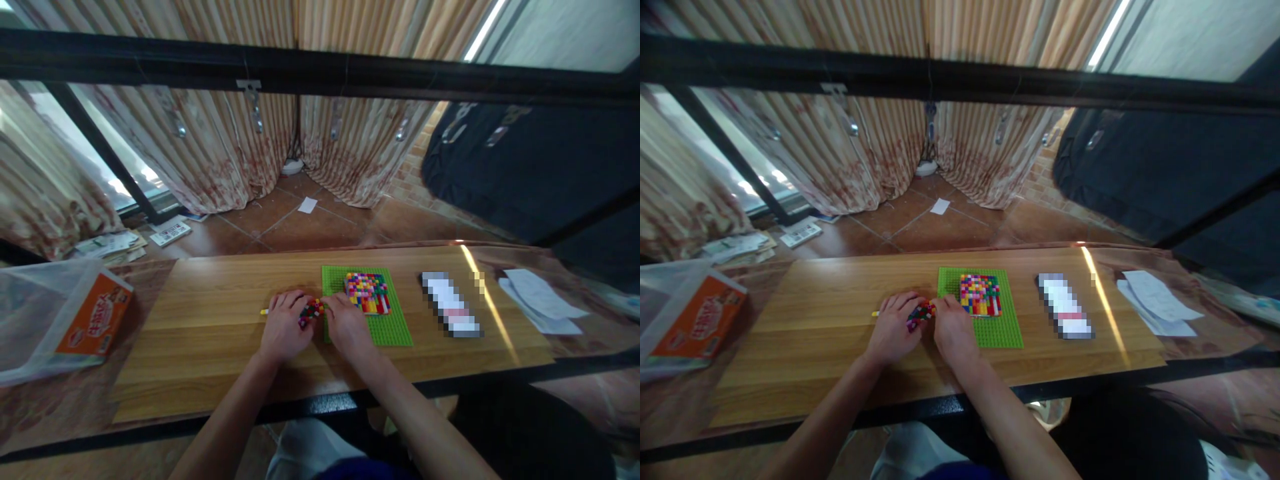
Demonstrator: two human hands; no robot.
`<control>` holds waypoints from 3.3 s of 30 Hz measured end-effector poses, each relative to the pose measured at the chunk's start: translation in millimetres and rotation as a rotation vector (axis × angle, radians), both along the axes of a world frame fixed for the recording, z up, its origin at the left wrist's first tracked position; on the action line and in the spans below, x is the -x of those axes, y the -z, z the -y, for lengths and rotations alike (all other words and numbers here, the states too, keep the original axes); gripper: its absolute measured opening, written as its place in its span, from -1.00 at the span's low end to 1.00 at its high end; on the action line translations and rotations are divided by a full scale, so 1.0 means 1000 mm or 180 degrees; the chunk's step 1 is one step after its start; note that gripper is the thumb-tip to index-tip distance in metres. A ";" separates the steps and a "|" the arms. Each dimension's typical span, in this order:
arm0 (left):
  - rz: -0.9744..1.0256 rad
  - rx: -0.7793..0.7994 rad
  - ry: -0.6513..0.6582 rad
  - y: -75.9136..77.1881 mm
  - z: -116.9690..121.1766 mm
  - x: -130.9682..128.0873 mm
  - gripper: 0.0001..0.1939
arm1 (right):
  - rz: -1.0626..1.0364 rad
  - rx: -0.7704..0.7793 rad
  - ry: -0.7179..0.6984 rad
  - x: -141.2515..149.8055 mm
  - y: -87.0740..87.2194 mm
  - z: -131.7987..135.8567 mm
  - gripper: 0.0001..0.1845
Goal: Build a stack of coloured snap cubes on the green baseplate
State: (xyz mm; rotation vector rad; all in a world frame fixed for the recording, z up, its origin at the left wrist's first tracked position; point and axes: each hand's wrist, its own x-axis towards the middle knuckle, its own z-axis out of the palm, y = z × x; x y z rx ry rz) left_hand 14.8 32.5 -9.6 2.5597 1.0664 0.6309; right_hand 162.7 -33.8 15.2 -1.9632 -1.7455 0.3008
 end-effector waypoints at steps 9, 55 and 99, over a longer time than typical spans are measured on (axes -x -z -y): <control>0.0206 0.0031 -0.0175 0.007 -0.002 0.001 -0.49 | -0.0118 0.0331 -0.0049 0.005 0.011 -0.020 -0.68; 0.0122 -0.0209 -0.0179 0.010 -0.009 0.003 -0.65 | -0.0552 -0.0023 0.1752 -0.088 -0.023 0.013 -0.74; 0.0180 -0.0067 -0.0236 0.009 -0.005 0.002 -0.58 | 0.0276 0.0491 0.0159 0.014 0.009 -0.011 -0.73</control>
